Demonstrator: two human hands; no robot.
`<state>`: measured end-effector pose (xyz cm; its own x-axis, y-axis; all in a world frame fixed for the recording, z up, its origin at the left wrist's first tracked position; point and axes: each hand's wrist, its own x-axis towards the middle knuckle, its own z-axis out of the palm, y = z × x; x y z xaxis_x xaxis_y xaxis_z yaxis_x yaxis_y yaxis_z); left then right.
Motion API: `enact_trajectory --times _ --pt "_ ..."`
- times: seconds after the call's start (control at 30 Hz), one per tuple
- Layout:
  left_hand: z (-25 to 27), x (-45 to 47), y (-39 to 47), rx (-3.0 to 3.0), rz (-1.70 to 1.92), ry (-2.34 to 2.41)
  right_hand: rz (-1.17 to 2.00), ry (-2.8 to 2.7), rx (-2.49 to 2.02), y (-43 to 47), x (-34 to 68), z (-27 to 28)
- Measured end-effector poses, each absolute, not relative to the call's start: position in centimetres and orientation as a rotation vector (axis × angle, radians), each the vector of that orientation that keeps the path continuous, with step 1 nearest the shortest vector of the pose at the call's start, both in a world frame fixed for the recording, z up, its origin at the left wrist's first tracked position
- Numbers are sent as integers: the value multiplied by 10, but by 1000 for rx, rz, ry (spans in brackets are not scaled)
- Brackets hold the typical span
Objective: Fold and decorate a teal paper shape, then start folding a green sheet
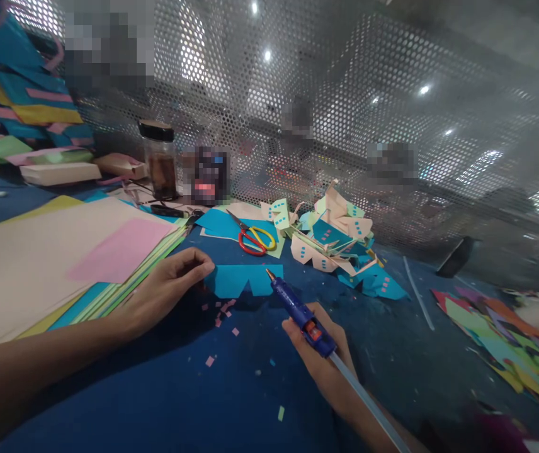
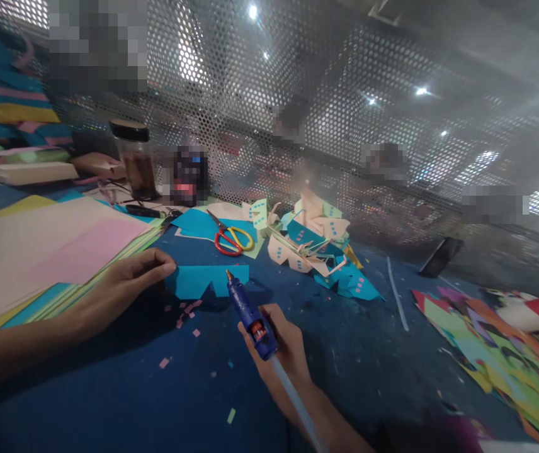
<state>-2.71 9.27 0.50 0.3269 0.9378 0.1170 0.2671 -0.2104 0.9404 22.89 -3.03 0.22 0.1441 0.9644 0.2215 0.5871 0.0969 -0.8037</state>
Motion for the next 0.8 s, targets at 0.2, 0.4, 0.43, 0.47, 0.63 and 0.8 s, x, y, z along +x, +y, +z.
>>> enact_trajectory --times 0.2,0.4,0.43,0.47,0.63,0.8 --pt "5 -27 91 1678 939 1082 590 -1544 -1569 -30 228 -1" --pt "4 -28 92 1670 907 1075 563 -1563 -1557 -28 233 -13" --pt "4 -27 92 1660 909 1075 569 -1556 -1560 -28 234 -14" --pt "4 -27 92 1650 914 1075 574 -1548 -1566 -28 234 -15" --pt "7 -26 91 1628 914 1074 534 -1505 -1577 -27 233 -18" --pt "8 -27 90 1659 920 1066 564 -1503 -1576 -27 232 -16"
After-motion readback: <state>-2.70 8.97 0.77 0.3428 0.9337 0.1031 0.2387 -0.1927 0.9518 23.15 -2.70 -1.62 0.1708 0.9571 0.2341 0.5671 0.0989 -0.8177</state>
